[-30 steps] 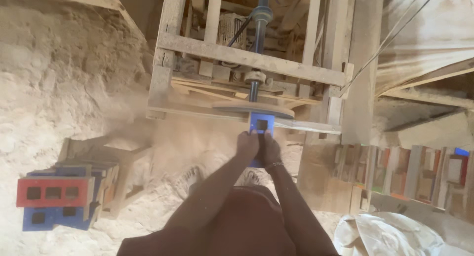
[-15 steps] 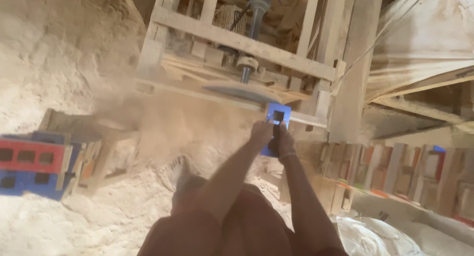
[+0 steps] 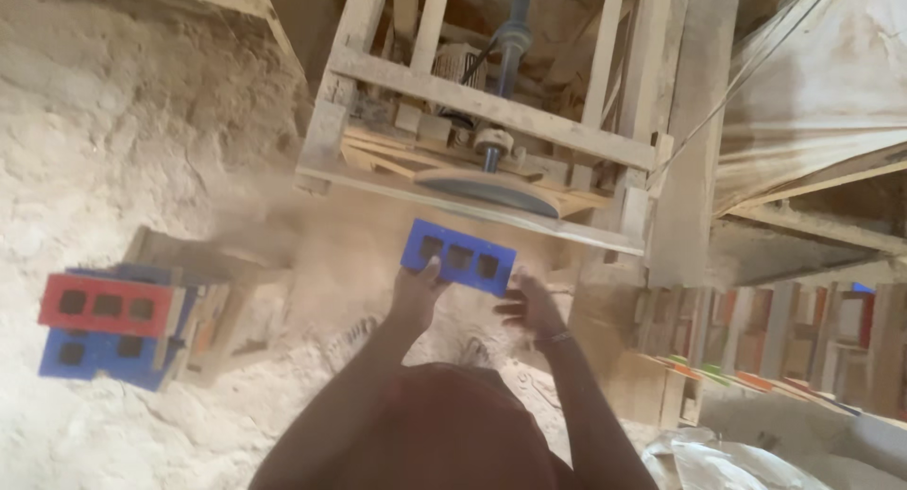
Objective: The person repeatedly picks up colorful rectangular blocks and presses them against a rotating grinding wheel to smooth their surfaces. After each block is processed, it is placed on a nearby stack. The person handles multiple blocks in sequence, rotating them to grind different sides.
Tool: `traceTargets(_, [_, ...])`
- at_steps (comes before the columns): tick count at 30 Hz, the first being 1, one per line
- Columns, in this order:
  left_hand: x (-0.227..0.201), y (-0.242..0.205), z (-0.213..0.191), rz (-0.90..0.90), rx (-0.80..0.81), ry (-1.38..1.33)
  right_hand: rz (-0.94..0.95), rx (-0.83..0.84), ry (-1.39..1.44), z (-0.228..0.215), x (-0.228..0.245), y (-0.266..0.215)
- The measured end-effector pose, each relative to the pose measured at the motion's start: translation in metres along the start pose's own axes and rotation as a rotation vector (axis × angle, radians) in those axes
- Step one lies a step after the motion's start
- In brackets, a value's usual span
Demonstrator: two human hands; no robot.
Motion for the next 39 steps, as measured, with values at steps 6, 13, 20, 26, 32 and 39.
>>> traceTargets(6, [-0.01,0.077,0.002,0.101,-0.073,-0.049,-0.076,0.16,0.396,0.097,0.015,0.058])
traceTargets(13, [-0.048,0.115,-0.023,0.072,-0.155,0.138,-0.092,-0.081,0.305,0.165,0.036,0.081])
traceTargets(20, [-0.024,0.115,-0.007,0.052,-0.262,0.173,-0.111,-0.21,0.339,0.147,0.042,0.088])
traceTargets(26, [0.034,0.102,0.023,0.024,-0.238,0.153,-0.164,-0.361,0.403,0.087,0.037,0.094])
traceTargets(32, [0.089,0.085,0.064,0.085,-0.171,0.103,-0.156,-0.359,0.475,0.022,0.044,0.083])
traceTargets(39, [0.151,0.075,0.112,0.032,-0.249,0.185,-0.171,-0.454,0.345,-0.048,0.059,0.055])
Point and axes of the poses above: each hand's wrist, its own y-axis towards the middle knuckle, its own z-axis out of the palm, x = y × z, the point moved 3 cm from there along y, towards the middle knuckle, and after that the axes turned 10 degrees about z, right-handed, at the moved point
